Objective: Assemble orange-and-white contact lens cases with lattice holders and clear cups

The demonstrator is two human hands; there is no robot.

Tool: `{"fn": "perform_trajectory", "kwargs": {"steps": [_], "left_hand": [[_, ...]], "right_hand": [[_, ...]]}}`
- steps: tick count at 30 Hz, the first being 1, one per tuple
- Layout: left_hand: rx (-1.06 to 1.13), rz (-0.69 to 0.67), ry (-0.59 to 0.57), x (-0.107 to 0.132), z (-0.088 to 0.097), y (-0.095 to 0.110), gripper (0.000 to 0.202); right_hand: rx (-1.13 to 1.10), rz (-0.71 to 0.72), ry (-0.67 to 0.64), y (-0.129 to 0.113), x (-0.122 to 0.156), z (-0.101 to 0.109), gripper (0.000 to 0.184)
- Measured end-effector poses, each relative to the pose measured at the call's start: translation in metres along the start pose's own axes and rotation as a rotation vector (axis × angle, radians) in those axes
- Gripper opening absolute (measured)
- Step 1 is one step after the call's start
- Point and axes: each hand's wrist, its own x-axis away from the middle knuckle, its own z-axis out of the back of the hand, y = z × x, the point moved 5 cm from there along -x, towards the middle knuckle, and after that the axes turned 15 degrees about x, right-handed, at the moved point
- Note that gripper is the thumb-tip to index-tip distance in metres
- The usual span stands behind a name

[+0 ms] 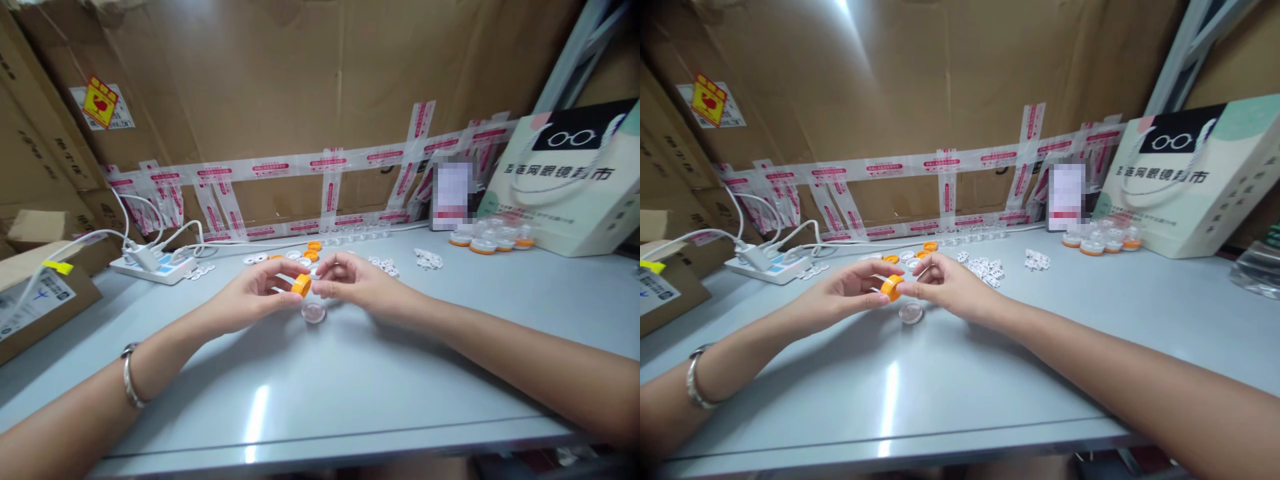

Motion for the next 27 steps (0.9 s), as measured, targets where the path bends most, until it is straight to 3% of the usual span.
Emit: {"fn": "perform_trajectory", "kwargs": {"steps": [4, 8, 17, 27], "left_hand": [[0.042, 0.063, -0.023, 0.0, 0.008, -0.008, 0.027], [0.062, 0.099, -0.071, -0.002, 0.01, -0.017, 0.026], [0.095, 0.126, -0.095, -0.005, 0.005, -0.023, 0.025], [-0.054, 0.07, -0.107, -0.006, 0.004, -0.022, 0.027]], "right_hand": [[0.445, 0.046, -0.095, 0.005, 0.003, 0.004, 0.055], [0.616, 0.129, -0.132, 0.007, 0.004, -0.002, 0.049], [0.577, 0.175, -0.047, 0.009, 0.001, -0.009, 0.028], [0.548, 0.187, 0.04, 0.003, 0.003, -0.013, 0.024]]}}
